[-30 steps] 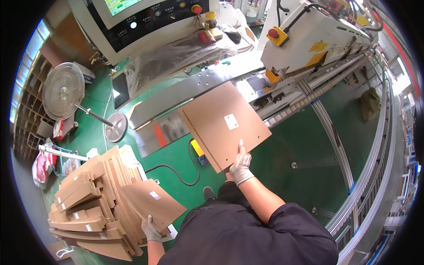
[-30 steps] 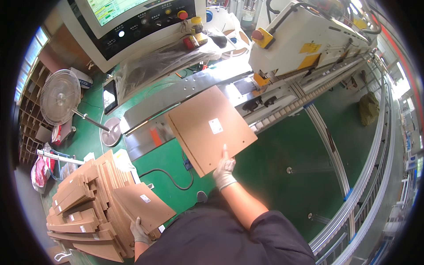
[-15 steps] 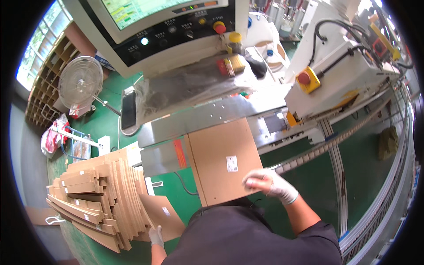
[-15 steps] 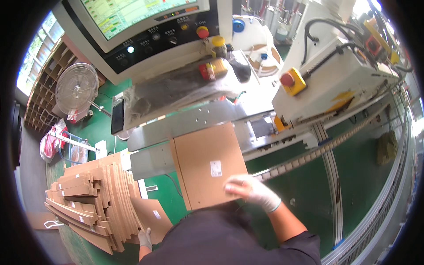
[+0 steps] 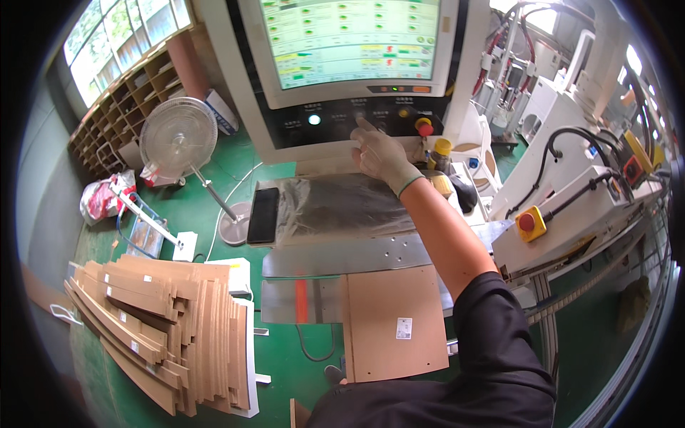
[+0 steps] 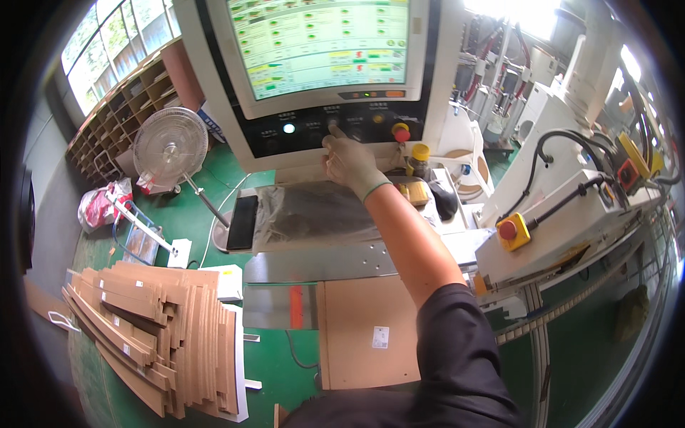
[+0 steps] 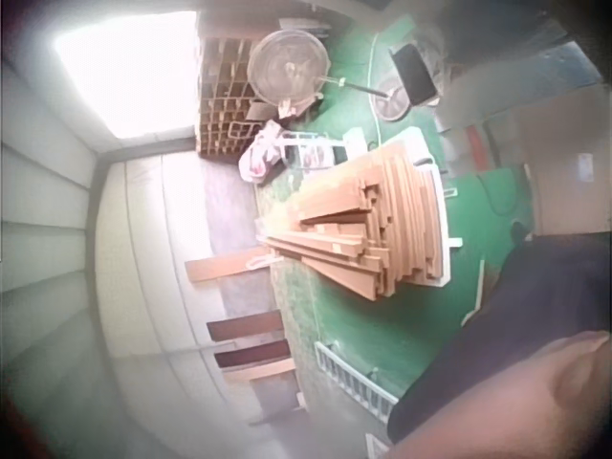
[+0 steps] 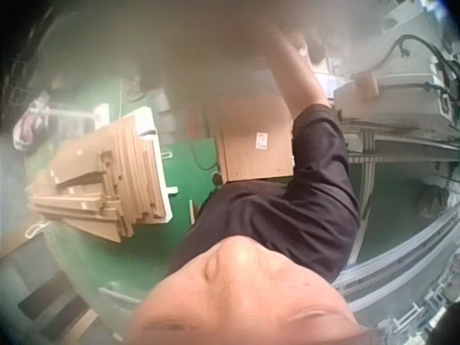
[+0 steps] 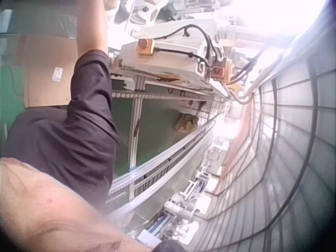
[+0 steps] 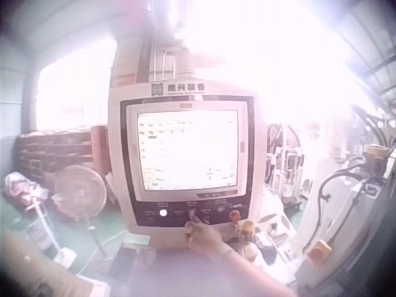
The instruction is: The person measures the thickness of wood panels using a dial caliper, operates a machine console to enter data or settings, and then places smaller wood panels onto a conveyor belt.
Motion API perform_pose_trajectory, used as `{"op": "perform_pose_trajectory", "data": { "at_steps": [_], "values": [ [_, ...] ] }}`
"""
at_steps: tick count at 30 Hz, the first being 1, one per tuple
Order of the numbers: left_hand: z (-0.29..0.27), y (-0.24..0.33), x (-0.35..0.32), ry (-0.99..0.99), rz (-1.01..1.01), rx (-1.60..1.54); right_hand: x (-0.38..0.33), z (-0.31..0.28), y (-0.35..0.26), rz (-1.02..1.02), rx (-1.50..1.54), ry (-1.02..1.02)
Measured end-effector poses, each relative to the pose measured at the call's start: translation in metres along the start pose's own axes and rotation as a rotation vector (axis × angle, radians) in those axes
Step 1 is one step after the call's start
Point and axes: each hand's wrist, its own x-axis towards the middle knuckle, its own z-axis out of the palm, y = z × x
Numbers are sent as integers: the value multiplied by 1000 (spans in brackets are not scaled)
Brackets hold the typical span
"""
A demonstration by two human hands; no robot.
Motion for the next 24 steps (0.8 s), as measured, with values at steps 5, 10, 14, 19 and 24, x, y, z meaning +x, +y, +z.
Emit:
{"op": "perform_pose_trajectory", "data": {
  "at_steps": [5,10,14,19,24],
  "values": [
    [-6,-11,-5,6,-17,30,23,-35,-80,247,-162,-120],
    [-36,-5,13,6,38,124,-53,-47,-93,23,248,253],
    [-40,-16,20,19,48,144,-190,-85,-166,-64,676,173],
    [-61,-20,43,37,123,231,-400,-97,-217,410,604,383],
    [-84,-26,63,81,172,358,-520,-84,-290,748,216,300]
  ]
}}
